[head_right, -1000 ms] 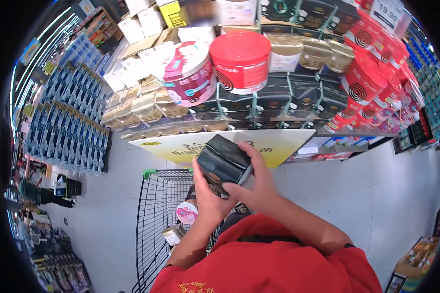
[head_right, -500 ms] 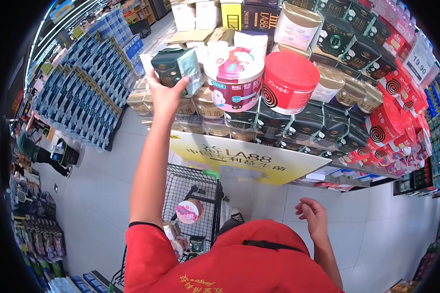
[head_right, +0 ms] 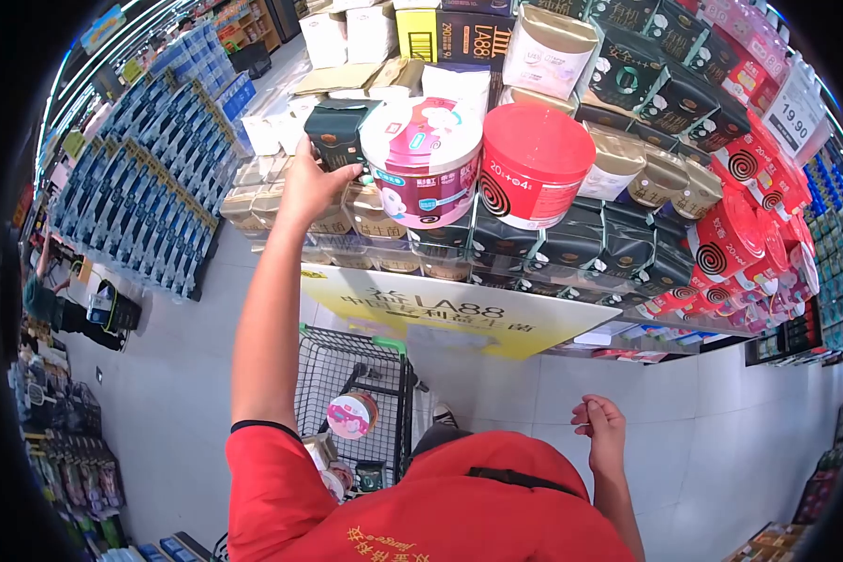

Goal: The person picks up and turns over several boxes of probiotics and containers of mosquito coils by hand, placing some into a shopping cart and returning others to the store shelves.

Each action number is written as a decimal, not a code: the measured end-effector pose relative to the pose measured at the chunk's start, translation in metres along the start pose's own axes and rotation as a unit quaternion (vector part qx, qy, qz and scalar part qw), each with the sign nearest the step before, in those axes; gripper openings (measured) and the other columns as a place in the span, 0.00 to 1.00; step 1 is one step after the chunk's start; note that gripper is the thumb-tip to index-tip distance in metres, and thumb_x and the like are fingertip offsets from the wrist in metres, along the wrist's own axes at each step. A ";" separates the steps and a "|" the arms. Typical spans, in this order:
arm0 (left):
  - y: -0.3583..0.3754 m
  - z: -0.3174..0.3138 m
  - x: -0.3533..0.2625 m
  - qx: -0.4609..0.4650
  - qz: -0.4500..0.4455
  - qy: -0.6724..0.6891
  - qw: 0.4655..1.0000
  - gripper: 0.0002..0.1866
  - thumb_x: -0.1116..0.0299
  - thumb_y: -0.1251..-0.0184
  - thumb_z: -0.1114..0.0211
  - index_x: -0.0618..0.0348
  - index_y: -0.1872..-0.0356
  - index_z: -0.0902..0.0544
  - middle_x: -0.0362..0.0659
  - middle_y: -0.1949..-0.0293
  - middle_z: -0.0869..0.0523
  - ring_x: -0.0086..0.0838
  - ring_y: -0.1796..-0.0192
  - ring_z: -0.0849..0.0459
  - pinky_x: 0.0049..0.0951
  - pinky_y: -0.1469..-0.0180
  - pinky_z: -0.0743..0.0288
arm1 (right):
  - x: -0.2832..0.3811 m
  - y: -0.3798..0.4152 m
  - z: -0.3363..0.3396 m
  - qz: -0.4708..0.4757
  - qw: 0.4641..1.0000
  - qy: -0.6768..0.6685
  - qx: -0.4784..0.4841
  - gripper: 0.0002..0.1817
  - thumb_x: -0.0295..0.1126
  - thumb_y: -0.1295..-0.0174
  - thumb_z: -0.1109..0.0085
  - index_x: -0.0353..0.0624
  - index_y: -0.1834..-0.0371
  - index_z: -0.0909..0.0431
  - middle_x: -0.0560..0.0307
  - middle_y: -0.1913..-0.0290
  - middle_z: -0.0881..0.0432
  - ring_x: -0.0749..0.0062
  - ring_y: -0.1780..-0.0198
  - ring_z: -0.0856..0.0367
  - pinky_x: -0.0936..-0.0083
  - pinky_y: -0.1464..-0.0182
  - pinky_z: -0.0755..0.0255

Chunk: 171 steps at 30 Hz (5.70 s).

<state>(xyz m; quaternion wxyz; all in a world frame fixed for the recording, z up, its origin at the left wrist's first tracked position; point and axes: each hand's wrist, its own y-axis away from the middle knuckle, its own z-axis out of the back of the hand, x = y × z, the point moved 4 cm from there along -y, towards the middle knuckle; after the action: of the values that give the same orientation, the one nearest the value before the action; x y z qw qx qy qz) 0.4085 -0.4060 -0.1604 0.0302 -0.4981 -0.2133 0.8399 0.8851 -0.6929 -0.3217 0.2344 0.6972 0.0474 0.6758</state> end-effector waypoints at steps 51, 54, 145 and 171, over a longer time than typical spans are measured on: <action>0.637 -0.076 0.031 -0.134 0.361 -0.406 0.829 0.12 0.58 0.31 0.41 0.55 0.58 0.16 0.48 0.65 0.14 0.47 0.62 0.17 0.45 0.60 0.25 | -0.113 0.011 -0.275 0.518 0.490 0.441 0.544 0.30 0.44 0.36 0.40 0.41 0.34 0.28 0.43 0.30 0.31 0.44 0.24 0.43 0.51 0.26 0.47; 0.644 -0.069 0.028 -0.143 0.360 -0.385 0.838 0.12 0.59 0.31 0.41 0.54 0.59 0.16 0.47 0.65 0.14 0.46 0.62 0.16 0.45 0.59 0.25 | -0.132 0.009 -0.276 0.523 0.448 0.487 0.537 0.30 0.47 0.33 0.44 0.40 0.33 0.29 0.41 0.30 0.31 0.43 0.23 0.44 0.51 0.24 0.53; 0.435 0.078 0.027 -0.076 0.188 0.716 0.668 0.49 0.41 0.39 0.31 0.61 0.26 0.40 0.52 0.28 0.33 0.45 0.28 0.32 0.53 0.27 0.39 | 0.090 0.088 -0.356 0.410 0.728 0.191 0.516 0.08 0.33 0.36 0.41 0.40 0.67 0.24 0.53 0.69 0.22 0.57 0.65 0.23 0.65 0.59 0.28; 0.426 0.084 0.029 -0.104 0.233 0.532 0.807 0.39 0.45 0.31 0.39 0.60 0.28 0.37 0.49 0.33 0.28 0.39 0.35 0.26 0.40 0.37 0.29 | 0.121 0.072 -0.385 0.522 0.634 0.260 0.508 0.08 0.33 0.35 0.43 0.39 0.66 0.24 0.49 0.66 0.23 0.51 0.64 0.22 0.60 0.60 0.28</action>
<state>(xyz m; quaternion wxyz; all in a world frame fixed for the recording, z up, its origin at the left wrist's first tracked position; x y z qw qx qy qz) 0.3912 -0.8124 -0.3148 -0.1094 -0.9018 -0.1280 0.3980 0.5060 -0.6096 -0.1911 -0.5707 0.4096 0.0707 0.7082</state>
